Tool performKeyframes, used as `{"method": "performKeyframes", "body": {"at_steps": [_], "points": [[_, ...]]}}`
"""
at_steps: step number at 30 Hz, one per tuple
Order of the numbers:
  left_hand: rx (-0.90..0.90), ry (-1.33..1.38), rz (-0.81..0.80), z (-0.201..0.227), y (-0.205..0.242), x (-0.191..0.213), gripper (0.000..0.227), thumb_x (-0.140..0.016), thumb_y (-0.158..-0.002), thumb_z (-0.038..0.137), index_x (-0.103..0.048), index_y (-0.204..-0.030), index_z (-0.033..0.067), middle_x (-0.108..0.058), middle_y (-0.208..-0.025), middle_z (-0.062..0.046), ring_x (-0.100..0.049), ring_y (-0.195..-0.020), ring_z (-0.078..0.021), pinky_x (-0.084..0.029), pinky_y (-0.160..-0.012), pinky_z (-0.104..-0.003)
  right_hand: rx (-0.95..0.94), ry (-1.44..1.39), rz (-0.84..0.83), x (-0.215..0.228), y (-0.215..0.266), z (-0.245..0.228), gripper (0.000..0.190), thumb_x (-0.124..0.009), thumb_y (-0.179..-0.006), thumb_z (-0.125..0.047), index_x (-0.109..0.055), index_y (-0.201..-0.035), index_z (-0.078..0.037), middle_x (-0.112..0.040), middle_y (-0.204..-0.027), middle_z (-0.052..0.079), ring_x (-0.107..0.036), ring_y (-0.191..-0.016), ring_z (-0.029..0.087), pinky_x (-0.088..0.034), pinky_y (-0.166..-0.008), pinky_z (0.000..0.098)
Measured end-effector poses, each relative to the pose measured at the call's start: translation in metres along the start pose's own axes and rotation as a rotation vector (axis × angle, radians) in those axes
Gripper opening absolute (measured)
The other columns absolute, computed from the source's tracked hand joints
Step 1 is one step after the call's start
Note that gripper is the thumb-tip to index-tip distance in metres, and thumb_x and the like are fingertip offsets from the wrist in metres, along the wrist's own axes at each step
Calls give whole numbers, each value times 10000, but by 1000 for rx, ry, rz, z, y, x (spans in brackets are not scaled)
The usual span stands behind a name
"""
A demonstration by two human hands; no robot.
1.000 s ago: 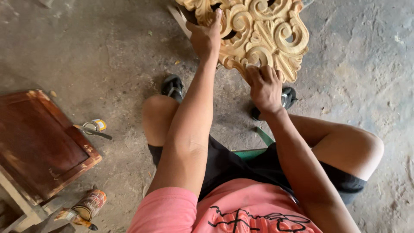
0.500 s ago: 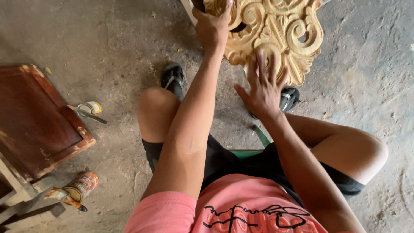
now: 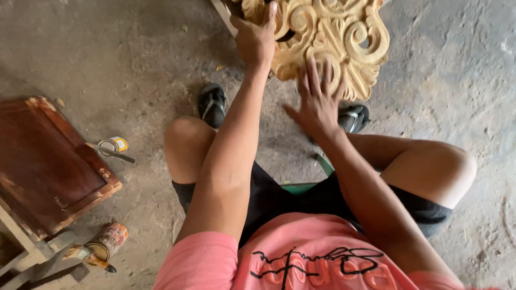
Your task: The person sands a decorative wood carving by hand using small pieces of sandpaper, moving over various sections of the intricate design and clearing away dust with their fingers.
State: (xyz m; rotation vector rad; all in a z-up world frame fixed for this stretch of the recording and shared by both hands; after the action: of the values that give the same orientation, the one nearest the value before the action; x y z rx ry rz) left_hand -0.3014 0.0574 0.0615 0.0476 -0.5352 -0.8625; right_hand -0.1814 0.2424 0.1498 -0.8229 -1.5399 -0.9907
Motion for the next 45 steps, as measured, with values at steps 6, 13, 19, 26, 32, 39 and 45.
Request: {"method": "performKeyframes", "body": {"at_steps": [6,13,19,26,32,39,45], "points": [[98,45,-5,0,8,9,1096,-660,-812,671,-231,-1491,-75,-462,-511,54,-368,-331,-66,-295,-257,-228,75,105,21,10,13,-2,1130,-747,-851,-588,-212,-1699,-67,-84,-1767,138,3,-1604,410,7,-1246,717],[-85,169,26,1,-7,-2,955,-634,-856,675,-346,-1376,-72,-635,-612,-24,-559,-394,-101,-450,-284,-250,140,35,-67,8,-40,-8,1038,-743,-845,-570,-239,-1637,-128,-49,-1740,131,12,-1586,406,24,-1202,721],[-46,-85,90,-12,-3,-14,1160,-668,-816,688,-183,-1456,-149,-708,-657,-145,-650,-414,-182,-502,-314,-306,208,81,-119,22,10,15,1103,-717,-815,-592,-228,-1669,-93,-76,-1731,121,9,-1593,386,29,-1206,728],[-28,83,57,1,9,8,1107,-651,-791,676,-251,-1414,-148,-656,-622,-106,-621,-365,-129,-493,-293,-270,286,81,-6,-5,-25,-6,1043,-751,-881,-522,-238,-1685,-101,-125,-1754,129,-9,-1600,398,7,-1181,785],[-50,51,74,-10,4,-1,1039,-651,-810,661,-304,-1397,-122,-655,-616,-84,-572,-367,-131,-475,-278,-282,189,533,225,-32,-26,-10,1058,-802,-831,-323,-203,-1689,-162,-72,-1738,104,20,-1588,415,46,-1173,797],[-28,-58,78,-14,-3,-9,1037,-646,-803,748,-352,-1357,-77,-725,-758,-168,-707,-515,-233,-586,-402,-329,98,-78,-24,6,-11,-34,873,-621,-944,-459,-227,-1595,-29,-109,-1684,163,24,-1537,399,79,-1137,763],[-204,25,209,-8,4,4,1065,-647,-825,750,-334,-1363,-114,-716,-839,-273,-738,-669,-350,-615,-537,-391,202,8,131,28,-26,-56,605,-456,-1108,-248,-307,-1650,-25,-283,-1713,152,-104,-1606,365,41,-1198,731]]}}
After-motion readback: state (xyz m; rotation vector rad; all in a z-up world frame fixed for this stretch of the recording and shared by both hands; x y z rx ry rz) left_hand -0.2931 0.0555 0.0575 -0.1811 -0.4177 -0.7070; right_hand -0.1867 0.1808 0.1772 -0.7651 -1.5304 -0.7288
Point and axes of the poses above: each hand's wrist, its own y-axis away from the middle knuckle, its own x-axis out of the back of the hand, z = x × y, the point moved 5 cm from there along -y, towards the middle knuckle
